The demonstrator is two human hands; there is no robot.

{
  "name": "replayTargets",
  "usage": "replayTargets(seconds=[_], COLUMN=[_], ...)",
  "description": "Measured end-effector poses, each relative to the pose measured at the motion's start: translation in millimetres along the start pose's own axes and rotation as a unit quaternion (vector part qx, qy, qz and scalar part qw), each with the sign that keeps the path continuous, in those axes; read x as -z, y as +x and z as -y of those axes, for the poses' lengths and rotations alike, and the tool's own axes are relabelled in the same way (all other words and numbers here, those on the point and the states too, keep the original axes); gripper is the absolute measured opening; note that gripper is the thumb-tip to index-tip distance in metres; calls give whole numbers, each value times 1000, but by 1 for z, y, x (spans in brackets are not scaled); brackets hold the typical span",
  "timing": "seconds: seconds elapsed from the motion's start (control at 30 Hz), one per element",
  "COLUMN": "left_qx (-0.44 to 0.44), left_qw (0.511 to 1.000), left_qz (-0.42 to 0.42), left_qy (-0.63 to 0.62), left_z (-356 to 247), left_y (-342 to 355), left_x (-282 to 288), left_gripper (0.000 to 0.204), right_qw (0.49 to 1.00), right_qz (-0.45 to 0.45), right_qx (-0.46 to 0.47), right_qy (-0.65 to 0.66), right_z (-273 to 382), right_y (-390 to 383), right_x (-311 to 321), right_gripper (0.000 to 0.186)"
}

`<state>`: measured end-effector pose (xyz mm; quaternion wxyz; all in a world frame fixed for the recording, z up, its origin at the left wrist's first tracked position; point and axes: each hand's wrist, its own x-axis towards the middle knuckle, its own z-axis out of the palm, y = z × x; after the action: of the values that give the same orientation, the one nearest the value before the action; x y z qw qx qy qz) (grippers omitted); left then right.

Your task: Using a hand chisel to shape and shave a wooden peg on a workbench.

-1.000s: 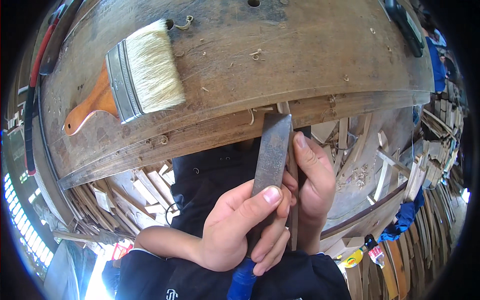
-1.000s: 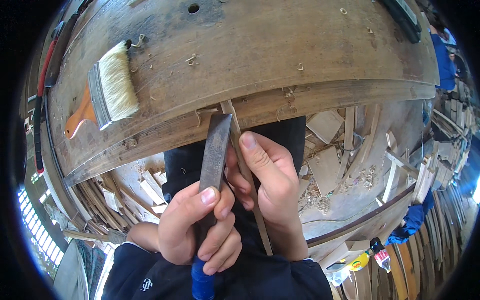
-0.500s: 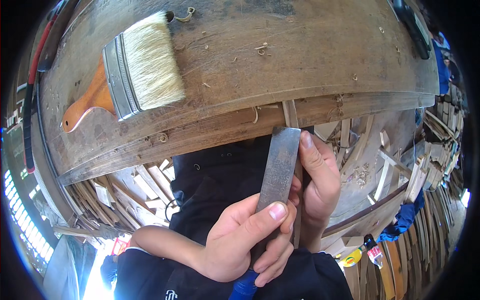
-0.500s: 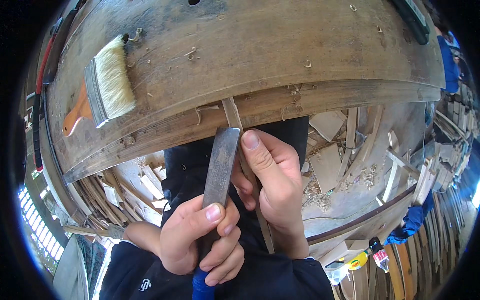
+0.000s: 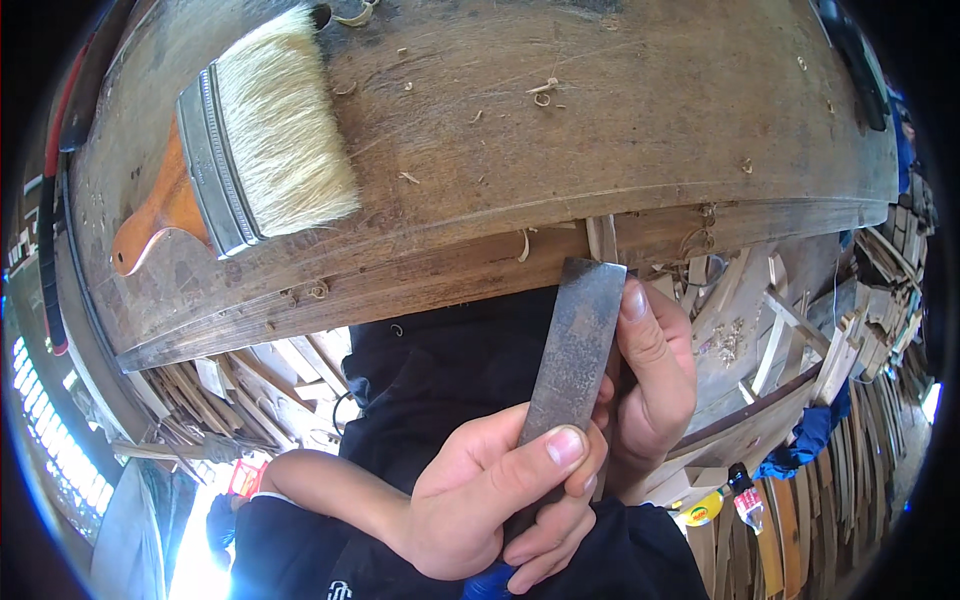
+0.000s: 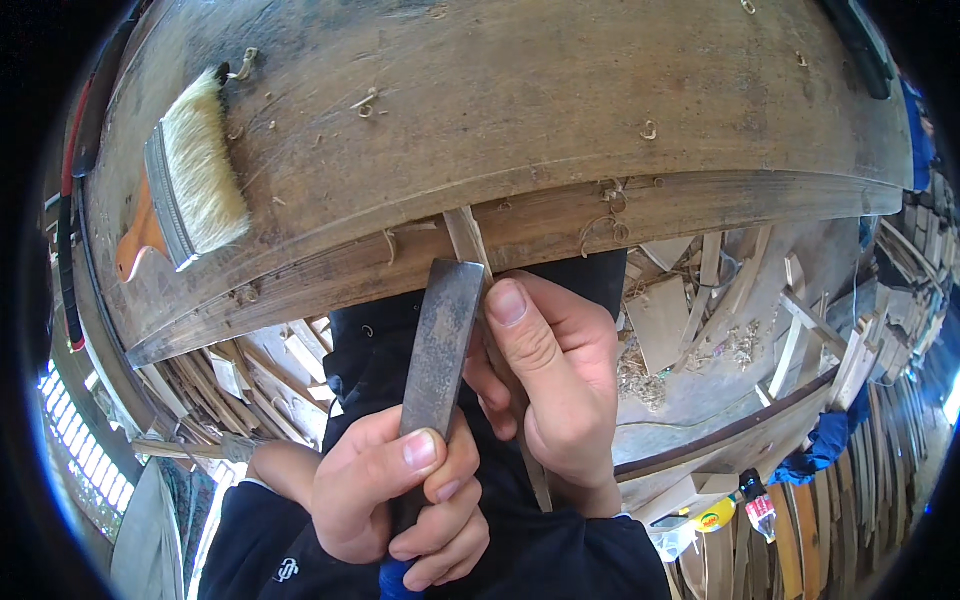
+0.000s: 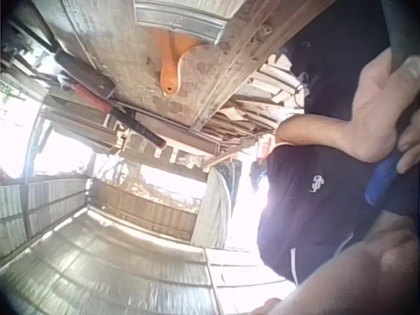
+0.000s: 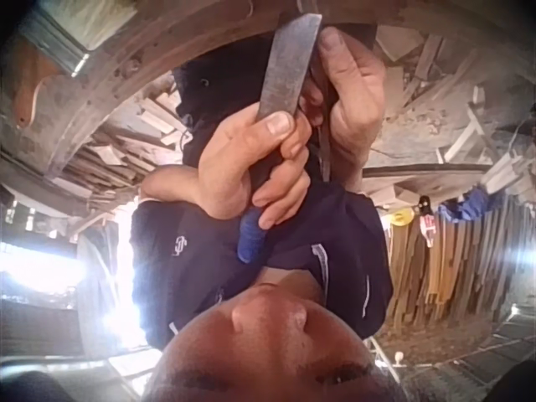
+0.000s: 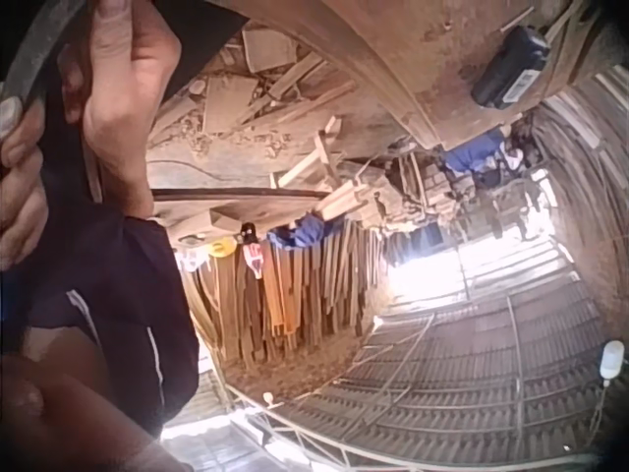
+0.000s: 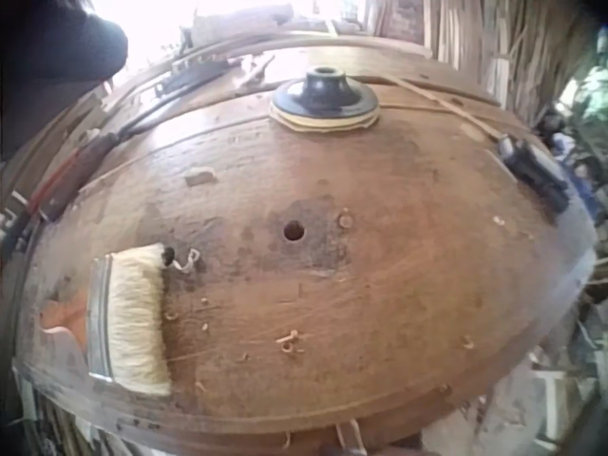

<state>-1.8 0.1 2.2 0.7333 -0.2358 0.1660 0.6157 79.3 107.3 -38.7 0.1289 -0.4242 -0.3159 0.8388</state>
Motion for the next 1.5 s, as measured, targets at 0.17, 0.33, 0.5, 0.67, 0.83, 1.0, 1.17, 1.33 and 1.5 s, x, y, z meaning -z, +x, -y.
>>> replayTargets(seconds=[0.17, 0.33, 0.5, 0.67, 0.83, 1.0, 1.17, 1.33, 1.5], left_qx=[-15, -129, -137, -149, -124, -92, -50, -19, -38], left_qw=[998, 981, 981, 987, 986, 991, 996, 1000, 995], left_qz=[-39, -96, -85, -41, -70, -49, -59, -21, 5], left_qy=[54, 105, 108, 49, 87, 84, 49, 0, -90], left_z=[0, 14, 18, 22, 19, 15, 14, 13, 11], left_y=[7, 23, 26, 19, 10, 4, -1, -1, -1], left_x=[-1, -9, -7, 0, -6, -5, -8, -1, -4], left_gripper=[29, 27, 25, 25, 25, 25, 25, 25, 24], right_qw=[1000, 999, 1000, 999, 999, 994, 994, 994, 998], right_qz=[7, -30, -21, -8, 3, 1, 61, -1, 38], right_qx=[15, -9, 1, -13, 6, -26, -43, -45, -35], right_qy=[10, -19, 3, 29, 45, 109, 79, 98, -42], right_z=[-4, 5, 4, -1, -3, -4, -6, -10, 5], right_y=[3, -4, -4, 4, 3, 1, 4, 0, 0], right_x=[6, 0, 0, 3, 0, -1, 9, -3, -3], right_gripper=[38, 27, 26, 30, 26, 21, 31, 40, 37])
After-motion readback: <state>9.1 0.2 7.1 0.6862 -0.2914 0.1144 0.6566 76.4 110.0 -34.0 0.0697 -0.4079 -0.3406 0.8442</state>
